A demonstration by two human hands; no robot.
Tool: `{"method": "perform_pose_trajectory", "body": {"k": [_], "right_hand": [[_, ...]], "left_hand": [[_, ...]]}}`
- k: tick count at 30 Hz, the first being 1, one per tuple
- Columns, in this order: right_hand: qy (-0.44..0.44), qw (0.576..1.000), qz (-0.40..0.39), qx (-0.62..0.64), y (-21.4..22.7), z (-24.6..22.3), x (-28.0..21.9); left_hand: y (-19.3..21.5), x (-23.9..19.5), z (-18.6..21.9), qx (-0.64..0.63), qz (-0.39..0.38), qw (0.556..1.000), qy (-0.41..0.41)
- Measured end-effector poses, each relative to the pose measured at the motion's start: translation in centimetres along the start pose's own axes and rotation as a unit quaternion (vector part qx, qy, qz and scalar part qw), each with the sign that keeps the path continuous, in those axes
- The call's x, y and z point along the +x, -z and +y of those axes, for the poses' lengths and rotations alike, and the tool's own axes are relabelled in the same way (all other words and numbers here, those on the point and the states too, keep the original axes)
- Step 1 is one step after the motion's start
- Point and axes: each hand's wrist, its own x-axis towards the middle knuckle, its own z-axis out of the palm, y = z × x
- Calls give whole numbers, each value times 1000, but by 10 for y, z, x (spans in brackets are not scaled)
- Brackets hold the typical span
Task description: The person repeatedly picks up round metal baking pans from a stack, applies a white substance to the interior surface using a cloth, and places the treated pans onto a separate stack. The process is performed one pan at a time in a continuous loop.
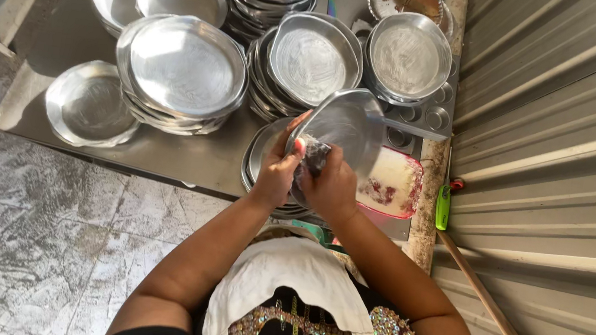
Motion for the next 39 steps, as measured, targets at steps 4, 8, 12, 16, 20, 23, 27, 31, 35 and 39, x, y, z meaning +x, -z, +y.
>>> {"method": "perform_pose_trajectory", "body": {"k": [4,8,12,16,20,23,27,31,35,39], "right_hand": [[-213,970,-65,-96,-1,53,32],[-51,993,-15,-101,-12,25,12],[-50,997,-39,-52,-18,19,27],[-239,932,-213,-172,17,48,74],[-261,868,-401,-133,24,13,49],[-177,871,-457,-26,12,-27,27],[-193,882,-421,83,13,-35,26],[-146,852,-495,-89,25,15,33],[-142,926,-245,-248,16,62,68],[-95,988,-112,-55,-8,13,70]], "left_hand": [[4,-7,6,-46,32,998,-13],[2,-5,-6,-29,49,998,16],[16,-15,-10,62,110,974,186],[17,-11,-10,-9,70,997,-7],[37,1,-1,6,68,996,-65],[46,-3,-10,-9,81,996,-45],[51,-2,-16,-4,69,998,-5],[52,0,8,-21,56,998,5],[35,-6,7,38,31,997,58],[33,0,-3,5,-11,997,74]]}}
